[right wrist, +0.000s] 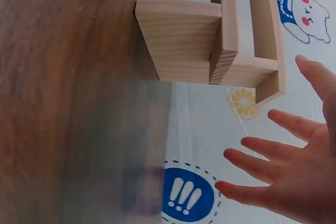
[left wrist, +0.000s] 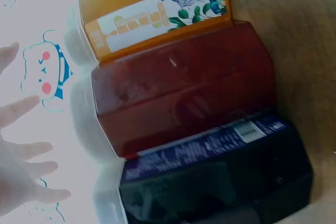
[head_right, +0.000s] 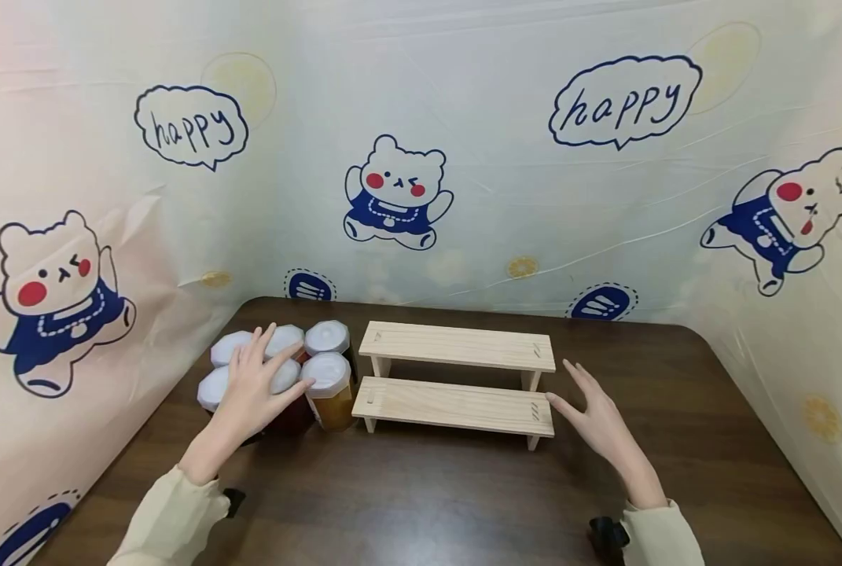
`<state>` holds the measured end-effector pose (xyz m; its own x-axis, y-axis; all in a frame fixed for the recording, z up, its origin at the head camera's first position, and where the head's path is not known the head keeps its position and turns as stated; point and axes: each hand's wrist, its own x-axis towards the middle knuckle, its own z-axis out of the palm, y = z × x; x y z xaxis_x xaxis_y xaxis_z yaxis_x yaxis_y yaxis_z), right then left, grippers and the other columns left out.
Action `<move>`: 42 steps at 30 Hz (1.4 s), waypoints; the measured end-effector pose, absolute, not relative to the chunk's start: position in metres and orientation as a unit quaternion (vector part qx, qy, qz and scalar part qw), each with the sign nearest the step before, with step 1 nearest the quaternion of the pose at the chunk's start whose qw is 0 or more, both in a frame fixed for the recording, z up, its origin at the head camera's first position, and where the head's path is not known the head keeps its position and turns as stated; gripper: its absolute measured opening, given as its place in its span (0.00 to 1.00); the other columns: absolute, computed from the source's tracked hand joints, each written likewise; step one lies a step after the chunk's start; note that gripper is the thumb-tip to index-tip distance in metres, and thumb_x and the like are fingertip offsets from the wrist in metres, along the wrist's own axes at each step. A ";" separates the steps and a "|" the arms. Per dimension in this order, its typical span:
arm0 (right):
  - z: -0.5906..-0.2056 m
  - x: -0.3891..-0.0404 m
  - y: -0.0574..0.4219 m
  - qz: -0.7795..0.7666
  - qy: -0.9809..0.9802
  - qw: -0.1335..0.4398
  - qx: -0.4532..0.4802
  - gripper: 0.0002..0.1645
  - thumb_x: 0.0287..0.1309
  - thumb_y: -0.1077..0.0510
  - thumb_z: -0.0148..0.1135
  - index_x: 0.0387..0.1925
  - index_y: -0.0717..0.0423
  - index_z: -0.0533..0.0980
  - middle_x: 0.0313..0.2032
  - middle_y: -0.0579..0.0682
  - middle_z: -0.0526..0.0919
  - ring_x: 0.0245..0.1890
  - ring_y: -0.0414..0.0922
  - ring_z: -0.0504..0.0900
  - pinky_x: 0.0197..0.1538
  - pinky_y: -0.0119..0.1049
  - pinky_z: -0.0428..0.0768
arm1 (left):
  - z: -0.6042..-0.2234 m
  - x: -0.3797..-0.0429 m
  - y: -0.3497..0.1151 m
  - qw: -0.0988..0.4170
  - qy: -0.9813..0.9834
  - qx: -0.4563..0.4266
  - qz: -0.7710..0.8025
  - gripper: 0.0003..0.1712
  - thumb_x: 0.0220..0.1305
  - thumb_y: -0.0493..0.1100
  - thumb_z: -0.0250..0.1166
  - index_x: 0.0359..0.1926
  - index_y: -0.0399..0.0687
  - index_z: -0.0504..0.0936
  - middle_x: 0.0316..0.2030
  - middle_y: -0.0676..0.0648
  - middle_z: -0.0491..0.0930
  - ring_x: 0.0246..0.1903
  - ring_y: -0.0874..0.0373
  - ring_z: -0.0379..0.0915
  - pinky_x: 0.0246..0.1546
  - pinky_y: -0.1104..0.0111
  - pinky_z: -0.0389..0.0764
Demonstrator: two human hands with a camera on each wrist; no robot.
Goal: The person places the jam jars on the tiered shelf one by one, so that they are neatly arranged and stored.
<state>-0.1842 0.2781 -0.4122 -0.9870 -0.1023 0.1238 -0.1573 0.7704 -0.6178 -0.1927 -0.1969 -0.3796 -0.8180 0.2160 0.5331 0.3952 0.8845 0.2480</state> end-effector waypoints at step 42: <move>-0.447 -0.193 0.280 0.575 -0.813 -0.084 0.034 0.31 0.51 0.59 0.61 0.53 0.73 0.66 0.48 0.66 0.74 0.35 0.34 0.78 0.37 0.32 0.77 | -0.427 -0.167 -0.267 0.295 -0.883 -0.022 -0.365 0.26 0.41 0.33 0.70 0.47 0.36 0.75 0.49 0.30 0.63 0.49 0.35 0.59 0.43 0.46 0.61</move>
<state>-0.1927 0.2804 -0.4468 -0.9837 -0.1518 -0.0968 0.0408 0.3355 -0.9411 -0.1674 -0.2667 -0.4269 -0.8245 -0.1764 0.5376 0.2545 0.7330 0.6308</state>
